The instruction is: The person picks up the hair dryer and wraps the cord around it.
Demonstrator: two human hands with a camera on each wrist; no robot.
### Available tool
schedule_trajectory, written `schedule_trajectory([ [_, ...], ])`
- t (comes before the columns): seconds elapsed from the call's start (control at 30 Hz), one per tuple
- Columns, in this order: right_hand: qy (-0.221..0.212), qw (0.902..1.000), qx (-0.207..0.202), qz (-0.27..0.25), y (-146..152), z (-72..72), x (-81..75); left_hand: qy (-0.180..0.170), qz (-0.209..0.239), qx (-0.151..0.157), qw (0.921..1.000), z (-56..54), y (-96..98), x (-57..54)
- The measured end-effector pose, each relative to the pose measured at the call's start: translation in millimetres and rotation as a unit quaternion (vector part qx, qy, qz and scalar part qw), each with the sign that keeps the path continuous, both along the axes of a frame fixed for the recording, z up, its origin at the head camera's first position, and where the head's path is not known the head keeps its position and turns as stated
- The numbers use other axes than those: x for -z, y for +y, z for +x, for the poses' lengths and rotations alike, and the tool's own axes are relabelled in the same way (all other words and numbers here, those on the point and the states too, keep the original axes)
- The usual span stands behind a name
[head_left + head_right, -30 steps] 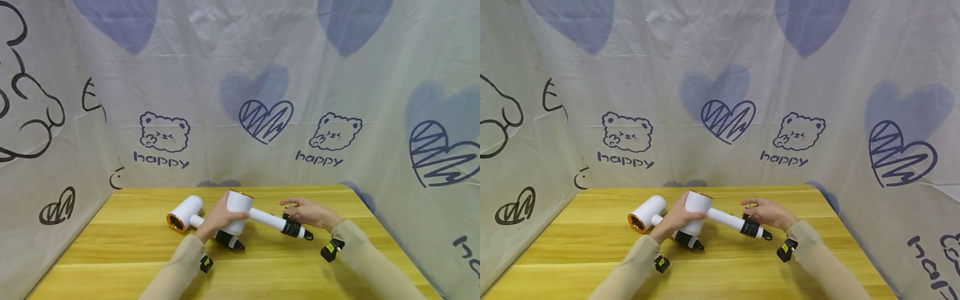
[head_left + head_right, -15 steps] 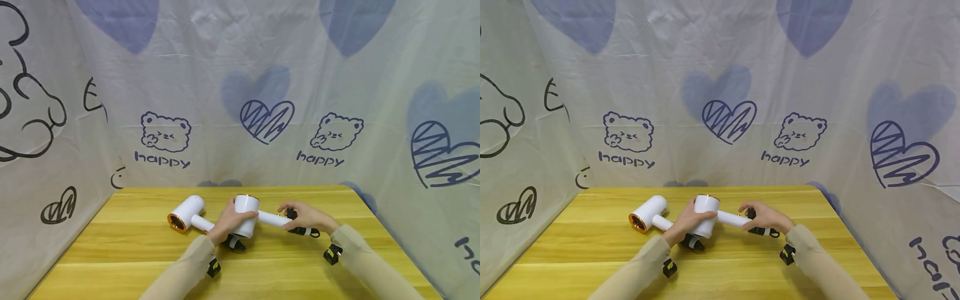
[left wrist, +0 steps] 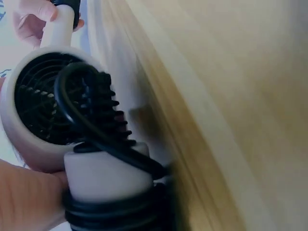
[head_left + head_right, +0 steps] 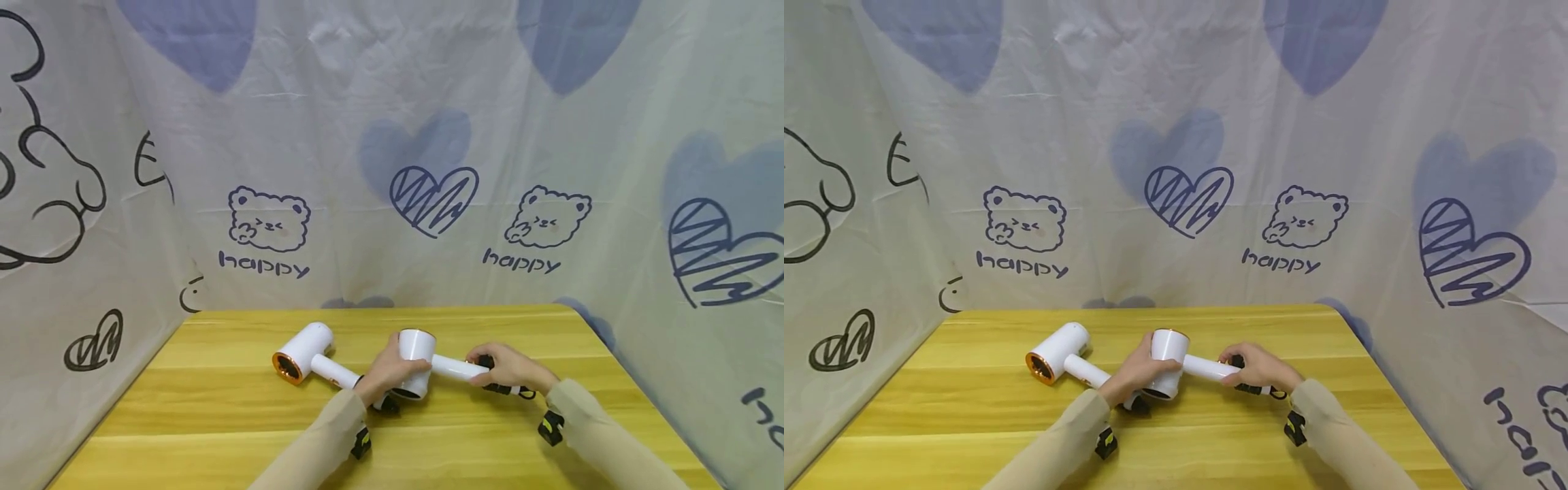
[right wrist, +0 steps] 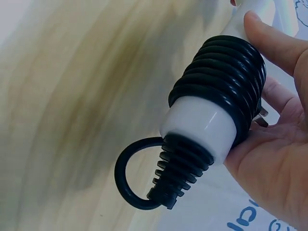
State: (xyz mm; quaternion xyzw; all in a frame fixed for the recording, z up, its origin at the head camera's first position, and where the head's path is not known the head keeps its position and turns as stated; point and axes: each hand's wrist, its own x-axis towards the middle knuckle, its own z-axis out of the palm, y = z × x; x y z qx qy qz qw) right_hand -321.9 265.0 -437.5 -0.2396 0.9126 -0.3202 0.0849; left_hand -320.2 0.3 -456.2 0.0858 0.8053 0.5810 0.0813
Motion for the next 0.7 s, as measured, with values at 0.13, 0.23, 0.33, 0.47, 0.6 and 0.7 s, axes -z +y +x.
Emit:
schedule_trajectory([
  [0.13, -0.001, 1.0, 0.003, 0.004, 1.8, -0.1, 5.2, 0.006, -0.008, 0.023, 0.9997, 0.2, 0.7, 1.7],
  [0.23, 0.007, 0.9999, -0.001, 0.01, 2.8, -0.5, 7.6, 0.02, -0.019, 0.03, 0.9992, -0.2, 2.7, 3.9],
  [0.33, 0.025, 0.9995, -0.007, 0.016, 3.3, -2.2, 8.1, 0.028, -0.023, 0.038, 0.9986, -0.5, 4.1, 3.6],
  [0.47, 0.039, 0.9988, -0.013, 0.025, 3.1, -5.4, 8.7, -0.001, -0.005, 0.038, 0.9993, -5.4, 5.6, 2.3],
  [0.6, 0.032, 0.9991, -0.018, 0.019, 2.6, -8.7, 12.5, -0.029, 0.005, 0.027, 0.9992, -11.4, 6.9, 2.7],
  [0.7, 0.009, 0.9998, -0.014, 0.006, 3.0, -12.1, 16.7, -0.038, 0.012, 0.022, 0.999, -13.9, 8.0, 2.3],
])
